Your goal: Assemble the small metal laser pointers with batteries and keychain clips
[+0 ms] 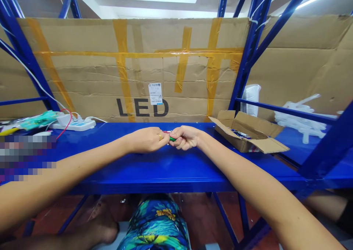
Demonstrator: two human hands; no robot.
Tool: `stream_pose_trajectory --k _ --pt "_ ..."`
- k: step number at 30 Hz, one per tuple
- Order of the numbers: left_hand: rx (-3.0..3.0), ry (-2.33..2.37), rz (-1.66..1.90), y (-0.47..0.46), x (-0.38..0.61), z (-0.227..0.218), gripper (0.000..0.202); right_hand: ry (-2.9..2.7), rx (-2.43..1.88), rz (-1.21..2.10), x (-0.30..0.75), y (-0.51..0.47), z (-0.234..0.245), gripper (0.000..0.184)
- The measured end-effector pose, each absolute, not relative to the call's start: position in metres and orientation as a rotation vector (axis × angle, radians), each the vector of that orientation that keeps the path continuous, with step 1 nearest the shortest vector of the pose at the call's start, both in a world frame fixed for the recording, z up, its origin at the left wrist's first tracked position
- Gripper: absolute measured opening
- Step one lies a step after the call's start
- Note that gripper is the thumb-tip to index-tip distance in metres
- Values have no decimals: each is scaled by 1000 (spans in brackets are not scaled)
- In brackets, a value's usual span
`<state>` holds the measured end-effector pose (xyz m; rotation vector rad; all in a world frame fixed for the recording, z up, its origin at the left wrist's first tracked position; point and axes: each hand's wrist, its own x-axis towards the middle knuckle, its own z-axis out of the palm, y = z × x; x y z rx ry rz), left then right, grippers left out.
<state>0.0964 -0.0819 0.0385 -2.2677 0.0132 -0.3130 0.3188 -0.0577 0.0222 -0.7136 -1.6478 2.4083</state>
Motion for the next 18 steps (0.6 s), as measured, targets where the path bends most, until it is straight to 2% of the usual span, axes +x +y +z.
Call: stream_pose_trajectory --k 5,13,18 --pt "-2268 -23 -358 -75 92 41 25 -1685 -673 2294 315 -60 24 19" --pt "-2457 -414 -502 -61 84 27 22 -1755 -760 1865 305 -74 30 28" --pt "-2543 -527 -589 -60 80 24 20 -1945 -846 1356 296 -83 32 31"
